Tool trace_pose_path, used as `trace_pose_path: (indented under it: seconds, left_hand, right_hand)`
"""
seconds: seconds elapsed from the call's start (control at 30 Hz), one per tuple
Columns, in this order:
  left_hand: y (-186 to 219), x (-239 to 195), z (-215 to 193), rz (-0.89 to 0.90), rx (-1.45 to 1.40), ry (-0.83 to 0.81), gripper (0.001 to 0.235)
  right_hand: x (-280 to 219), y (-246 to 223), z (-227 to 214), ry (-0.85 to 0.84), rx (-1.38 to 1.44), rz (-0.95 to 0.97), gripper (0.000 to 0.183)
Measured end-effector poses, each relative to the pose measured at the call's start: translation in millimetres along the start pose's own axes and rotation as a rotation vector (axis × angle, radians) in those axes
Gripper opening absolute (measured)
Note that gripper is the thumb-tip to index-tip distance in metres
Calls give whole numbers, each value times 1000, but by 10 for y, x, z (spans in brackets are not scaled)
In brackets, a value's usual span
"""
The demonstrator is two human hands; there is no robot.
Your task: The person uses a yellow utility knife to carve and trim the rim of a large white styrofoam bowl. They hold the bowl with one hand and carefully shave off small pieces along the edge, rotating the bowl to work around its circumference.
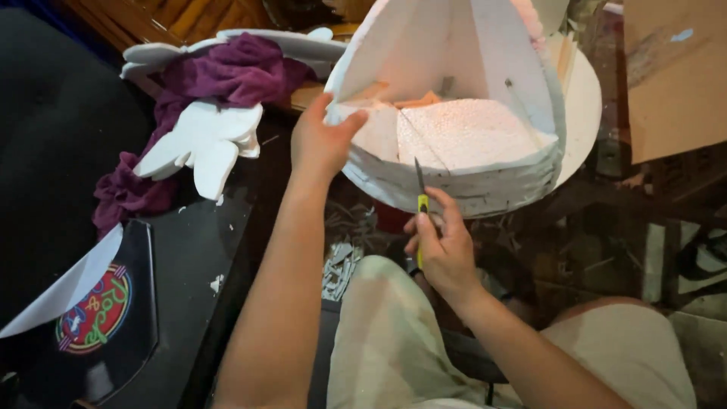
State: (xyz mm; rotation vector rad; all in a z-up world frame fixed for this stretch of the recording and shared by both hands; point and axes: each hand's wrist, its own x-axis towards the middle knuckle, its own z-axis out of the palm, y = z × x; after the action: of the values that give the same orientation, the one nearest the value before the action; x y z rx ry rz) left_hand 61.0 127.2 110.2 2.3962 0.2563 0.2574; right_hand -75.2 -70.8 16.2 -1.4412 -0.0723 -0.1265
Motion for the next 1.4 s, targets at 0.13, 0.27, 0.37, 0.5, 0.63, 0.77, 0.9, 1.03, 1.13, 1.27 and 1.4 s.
trace_pose_path:
  seconds: [0.13, 0.27, 0.37, 0.5, 0.63, 0.77, 0.9, 1.03, 1.13, 1.27, 1.4]
  left_hand:
    - [-414, 99, 162, -147, -406, 0, 102]
    - [-684, 411, 94, -101, -395, -46, 117]
    - [-434, 506, -98, 21, -323, -106, 120]
    - [-505, 745, -35, 119, -337, -202, 123]
    - [-493, 736, -32, 116, -391, -338, 100]
    - [-406, 685, -68, 60, -366, -381, 79]
    - [-453, 708, -3, 58, -423, -381, 74]
    - [-417, 670, -7, 31, -464, -393, 82]
    - [-453, 694, 46, 42, -475, -375, 84]
    - [-458, 671, 79, 56, -496, -348, 82]
    - [-464, 667, 108, 67, -532, -340, 80]
  right_hand:
    - [69, 52, 141, 48, -246, -154, 45]
    - [28, 90, 218, 80, -416, -357, 43]
    - [32, 157, 207, -13, -416, -312, 47]
    - [33, 229, 278, 17, -397, -322, 48]
    - [-44, 246, 294, 72, -401, -306, 47]
    - [-88, 341, 248, 78, -341, -315, 49]
    - [-112, 290, 217, 105, -403, -240, 50]
    - [-135, 296, 185, 117, -408, -277, 47]
    - [-122, 321, 152, 96, -420, -341, 47]
    - [-89, 414, 81, 89, -480, -372, 47]
    - [-49, 412, 61, 54, -459, -431, 45]
